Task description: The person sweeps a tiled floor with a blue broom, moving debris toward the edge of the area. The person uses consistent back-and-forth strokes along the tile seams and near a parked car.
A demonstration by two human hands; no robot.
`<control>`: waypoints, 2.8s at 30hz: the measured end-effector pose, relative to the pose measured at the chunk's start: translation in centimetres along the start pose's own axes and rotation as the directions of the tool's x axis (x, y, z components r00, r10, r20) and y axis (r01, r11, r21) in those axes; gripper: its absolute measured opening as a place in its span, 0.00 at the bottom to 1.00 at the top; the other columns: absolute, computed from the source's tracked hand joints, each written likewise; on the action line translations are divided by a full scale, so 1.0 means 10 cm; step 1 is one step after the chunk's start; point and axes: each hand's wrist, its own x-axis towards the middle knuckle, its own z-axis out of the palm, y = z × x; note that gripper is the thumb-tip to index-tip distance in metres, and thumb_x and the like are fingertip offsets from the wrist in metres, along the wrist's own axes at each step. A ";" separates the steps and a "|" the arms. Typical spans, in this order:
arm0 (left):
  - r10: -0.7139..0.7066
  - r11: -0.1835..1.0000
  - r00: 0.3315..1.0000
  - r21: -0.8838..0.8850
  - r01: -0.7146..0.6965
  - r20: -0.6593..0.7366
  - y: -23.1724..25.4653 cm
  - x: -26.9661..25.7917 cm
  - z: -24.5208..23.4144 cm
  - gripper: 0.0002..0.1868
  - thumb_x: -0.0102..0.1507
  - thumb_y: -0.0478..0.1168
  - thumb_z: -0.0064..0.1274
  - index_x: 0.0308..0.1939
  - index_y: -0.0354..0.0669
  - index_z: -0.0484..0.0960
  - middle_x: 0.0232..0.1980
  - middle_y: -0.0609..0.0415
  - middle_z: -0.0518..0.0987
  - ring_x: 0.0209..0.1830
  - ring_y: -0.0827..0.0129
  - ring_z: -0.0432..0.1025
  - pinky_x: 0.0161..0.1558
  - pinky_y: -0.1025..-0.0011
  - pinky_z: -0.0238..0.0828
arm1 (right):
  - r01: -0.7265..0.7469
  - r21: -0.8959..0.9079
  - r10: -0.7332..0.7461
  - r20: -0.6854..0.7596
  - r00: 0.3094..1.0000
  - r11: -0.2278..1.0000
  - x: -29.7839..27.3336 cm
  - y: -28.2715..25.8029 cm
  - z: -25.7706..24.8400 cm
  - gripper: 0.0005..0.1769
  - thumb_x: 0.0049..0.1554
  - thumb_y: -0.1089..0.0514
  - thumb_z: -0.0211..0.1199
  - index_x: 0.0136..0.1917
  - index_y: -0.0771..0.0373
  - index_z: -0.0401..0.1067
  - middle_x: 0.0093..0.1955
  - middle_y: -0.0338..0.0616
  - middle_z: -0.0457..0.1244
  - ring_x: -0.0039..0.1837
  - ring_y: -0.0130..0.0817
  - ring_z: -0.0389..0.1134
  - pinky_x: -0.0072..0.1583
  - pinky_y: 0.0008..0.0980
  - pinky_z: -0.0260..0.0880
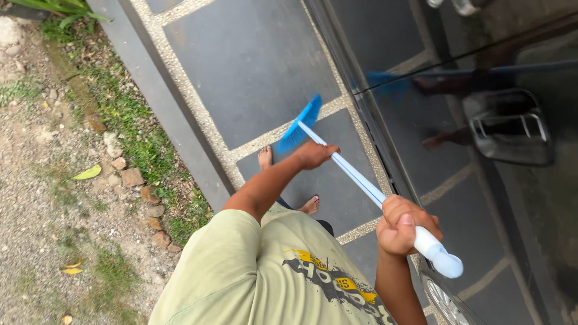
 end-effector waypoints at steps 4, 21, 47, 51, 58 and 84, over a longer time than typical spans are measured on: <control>-0.072 0.996 0.996 0.054 0.075 -0.042 -0.52 -0.14 -0.47 0.12 0.69 0.44 0.45 0.56 0.56 0.73 0.52 0.52 0.82 0.52 0.49 0.77 0.52 0.55 0.73 | -0.022 0.060 0.022 0.005 1.000 0.998 0.10 0.29 0.34 0.13 0.51 0.67 0.46 0.29 0.61 0.48 0.21 0.38 0.46 0.25 0.23 0.41 0.32 0.32 0.40; 0.031 0.952 0.844 0.272 0.137 -0.535 -0.79 -0.82 -2.23 0.10 0.66 0.40 0.53 0.50 0.50 0.72 0.45 0.58 0.78 0.42 0.63 0.79 0.39 0.60 0.67 | -0.149 0.327 0.114 0.125 0.986 0.933 0.80 0.60 0.60 0.14 0.55 0.53 0.48 0.32 0.57 0.49 0.22 0.33 0.42 0.23 0.22 0.38 0.31 0.29 0.37; -0.660 0.471 -0.193 -0.600 0.646 -0.726 1.18 -0.91 -0.39 0.12 0.63 0.43 0.58 0.47 0.48 0.74 0.38 0.56 0.79 0.36 0.56 0.76 0.37 0.56 0.64 | -0.892 0.130 -0.103 0.990 0.094 0.433 2.39 1.89 2.04 0.25 0.66 0.31 0.46 0.43 0.52 0.53 0.19 0.32 0.43 0.22 0.23 0.35 0.27 0.30 0.36; -0.644 0.335 -0.411 -0.721 0.607 -0.645 1.42 -0.77 0.31 0.11 0.63 0.42 0.57 0.46 0.46 0.73 0.39 0.57 0.80 0.39 0.57 0.77 0.36 0.55 0.64 | -0.941 0.004 -0.115 0.993 -0.037 0.339 1.64 1.90 2.02 0.25 0.66 0.33 0.47 0.42 0.54 0.54 0.22 0.34 0.43 0.21 0.24 0.36 0.27 0.31 0.36; -0.563 -0.285 -0.796 -0.853 0.437 -0.220 1.55 -0.57 1.81 0.13 0.59 0.40 0.56 0.47 0.44 0.76 0.45 0.51 0.81 0.40 0.56 0.79 0.37 0.56 0.72 | -0.915 -0.269 -0.207 0.918 -0.338 0.300 0.10 1.53 1.14 0.15 0.65 0.54 0.53 0.40 0.62 0.56 0.28 0.43 0.51 0.32 0.35 0.50 0.46 0.47 0.59; -0.617 0.430 -0.516 -0.804 0.412 -0.594 0.09 -0.34 0.42 0.09 0.64 0.35 0.48 0.49 0.46 0.73 0.53 0.50 0.79 0.43 0.50 0.79 0.41 0.50 0.72 | -0.522 0.321 -0.320 0.943 0.094 0.790 0.52 0.80 0.65 0.09 0.57 0.63 0.47 0.37 0.63 0.51 0.25 0.41 0.47 0.28 0.28 0.44 0.34 0.35 0.50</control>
